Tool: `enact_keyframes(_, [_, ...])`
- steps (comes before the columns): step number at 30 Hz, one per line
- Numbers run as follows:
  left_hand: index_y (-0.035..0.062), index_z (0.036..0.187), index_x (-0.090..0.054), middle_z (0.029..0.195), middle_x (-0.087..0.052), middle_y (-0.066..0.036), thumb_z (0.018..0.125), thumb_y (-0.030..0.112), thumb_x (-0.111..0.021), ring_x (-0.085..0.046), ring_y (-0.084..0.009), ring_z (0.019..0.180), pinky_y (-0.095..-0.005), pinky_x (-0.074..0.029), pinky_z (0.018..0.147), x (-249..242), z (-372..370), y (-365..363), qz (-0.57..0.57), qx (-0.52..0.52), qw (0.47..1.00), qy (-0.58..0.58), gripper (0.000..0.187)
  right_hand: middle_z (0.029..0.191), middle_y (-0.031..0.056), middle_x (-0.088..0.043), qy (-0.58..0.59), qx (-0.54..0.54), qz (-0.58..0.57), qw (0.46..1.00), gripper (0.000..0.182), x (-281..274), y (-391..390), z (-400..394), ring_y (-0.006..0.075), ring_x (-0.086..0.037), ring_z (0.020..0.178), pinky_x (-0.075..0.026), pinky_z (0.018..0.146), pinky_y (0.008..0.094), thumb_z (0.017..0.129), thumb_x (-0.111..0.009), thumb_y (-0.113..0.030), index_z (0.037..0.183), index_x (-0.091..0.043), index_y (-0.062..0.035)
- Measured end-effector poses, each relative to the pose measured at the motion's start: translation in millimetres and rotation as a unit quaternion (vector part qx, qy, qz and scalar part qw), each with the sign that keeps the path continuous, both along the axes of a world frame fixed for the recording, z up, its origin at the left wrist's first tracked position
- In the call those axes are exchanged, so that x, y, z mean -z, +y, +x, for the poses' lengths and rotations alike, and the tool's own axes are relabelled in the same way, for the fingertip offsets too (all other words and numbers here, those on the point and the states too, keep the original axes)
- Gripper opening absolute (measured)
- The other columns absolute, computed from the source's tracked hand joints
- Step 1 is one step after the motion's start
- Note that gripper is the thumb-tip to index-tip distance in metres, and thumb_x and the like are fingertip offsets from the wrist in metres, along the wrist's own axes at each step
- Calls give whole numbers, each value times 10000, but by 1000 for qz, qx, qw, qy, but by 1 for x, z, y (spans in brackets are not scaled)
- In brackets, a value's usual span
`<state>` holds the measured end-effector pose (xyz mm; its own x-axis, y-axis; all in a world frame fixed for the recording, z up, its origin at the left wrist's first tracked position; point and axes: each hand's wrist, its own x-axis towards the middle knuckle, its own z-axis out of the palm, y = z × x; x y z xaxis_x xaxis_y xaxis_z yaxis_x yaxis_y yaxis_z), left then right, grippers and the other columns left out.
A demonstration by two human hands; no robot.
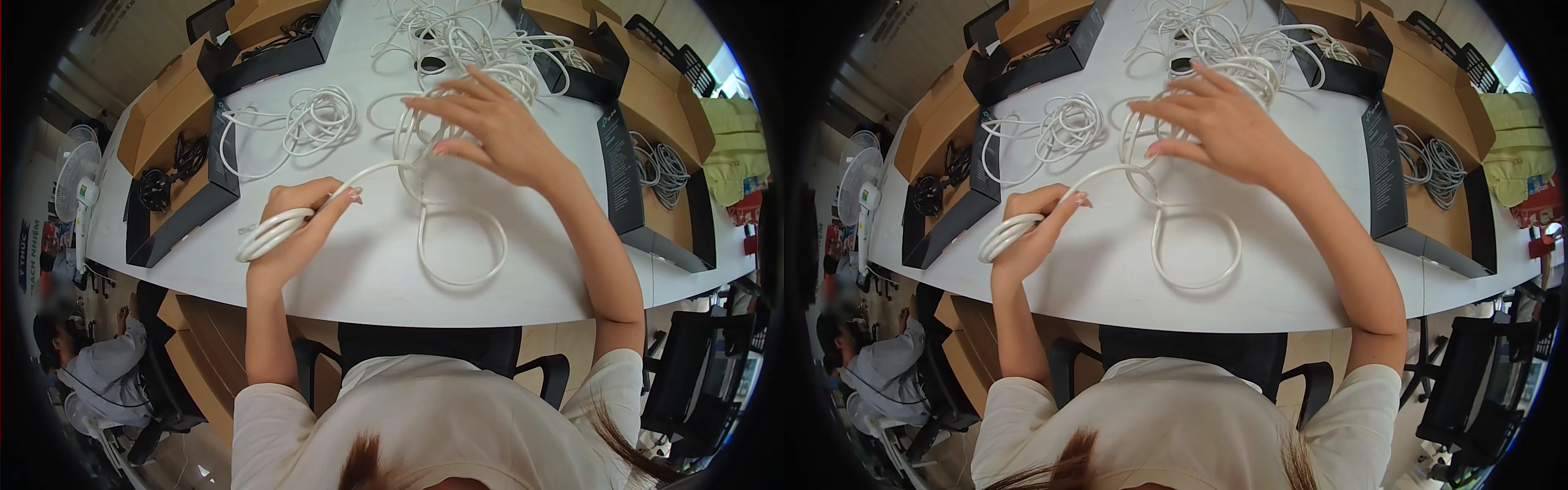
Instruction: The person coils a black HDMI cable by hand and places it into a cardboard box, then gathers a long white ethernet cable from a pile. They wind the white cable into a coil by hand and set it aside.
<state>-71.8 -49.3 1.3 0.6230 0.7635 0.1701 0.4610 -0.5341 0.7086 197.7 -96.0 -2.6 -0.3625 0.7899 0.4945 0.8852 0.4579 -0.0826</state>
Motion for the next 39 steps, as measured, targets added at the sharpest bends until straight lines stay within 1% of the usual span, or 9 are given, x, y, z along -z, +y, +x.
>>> enact_keyframes(3, [31, 815, -675, 419, -368, 46, 891, 221, -555, -266, -21, 367, -228, -205, 389, -3, -16, 4, -106, -4, 993, -60, 237, 1126, 47, -620, -10, 41, 29, 999, 508, -2, 6, 21, 264, -450, 1214, -172, 1121, 469, 884, -427, -529, 1290, -492, -230])
enact_keyframes(6, [-2, 833, -634, 405, -320, 82, 929, 211, -496, -214, -6, 343, -201, -160, 368, 5, -28, 9, -187, 15, 963, -194, 271, 1139, 37, -611, -48, 88, 39, 994, 414, -4, -1, 17, 253, -457, 1208, -169, 1123, 480, 885, -518, -400, 1273, -508, -256])
enact_keyframes(12, [57, 832, -492, 370, -303, 88, 1000, 214, -326, -201, -14, 285, -195, -155, 348, 8, -54, 15, -308, 92, 831, -454, 284, 1090, 25, -603, -129, 159, 55, 977, 508, 0, 5, 40, 208, -546, 1038, -402, 892, 407, 778, -629, -73, 1243, -528, -249])
enact_keyframes(18, [80, 822, -461, 371, -341, 50, 1015, 305, -251, -289, -31, 269, -179, -240, 360, 1, -93, 28, -327, 208, 693, -608, 364, 907, 32, -638, -58, 200, 77, 975, 354, 13, 12, 103, 203, -583, 811, -420, 744, 327, 806, -597, -93, 1143, -586, -199])
enact_keyframes(20, [73, 828, -462, 382, -361, 38, 1015, 309, -253, -297, -40, 272, -188, -249, 359, -1, -103, 32, -323, 222, 665, -636, 366, 827, 33, -640, 61, 249, -14, 966, 259, 8, 8, 118, 189, -581, 708, -423, 652, 295, 834, -581, -123, 1090, -602, -153])
enact_keyframes(25, [92, 837, -450, 382, -320, 53, 1018, 298, -233, -282, -41, 295, -186, -243, 387, 2, -116, 33, -306, 180, 685, -637, 350, 663, -7, -575, 444, 225, -83, 863, 251, 8, 10, 114, 67, -483, 509, -361, 461, 194, 914, -550, -301, 951, -598, -58])
enact_keyframes(32, [99, 858, -461, 384, -289, 68, 1019, 282, -250, -241, -32, 293, -186, -228, 381, 1, -102, 28, -302, 130, 717, -614, 323, 686, 22, -584, 759, 116, -157, 621, 329, 32, 20, 107, 109, -570, 490, -414, 398, 187, 891, -562, -367, 917, -601, -41])
enact_keyframes(37, [101, 868, -466, 379, -284, 72, 1019, 289, -246, -235, -33, 291, -186, -224, 380, 4, -94, 27, -315, 127, 717, -609, 328, 832, 93, -663, 820, 4, -264, 507, 402, 28, 16, 97, 166, -630, 572, -500, 436, 192, 932, -441, -397, 960, -596, -28])
enact_keyframes(39, [99, 874, -469, 379, -283, 76, 1020, 290, -240, -231, -31, 291, -184, -220, 379, 5, -90, 26, -325, 129, 719, -600, 332, 923, 133, -653, 802, 60, -286, 521, 434, 16, 8, 77, 178, -645, 598, -493, 437, 192, 946, -363, -389, 1075, -557, -23])
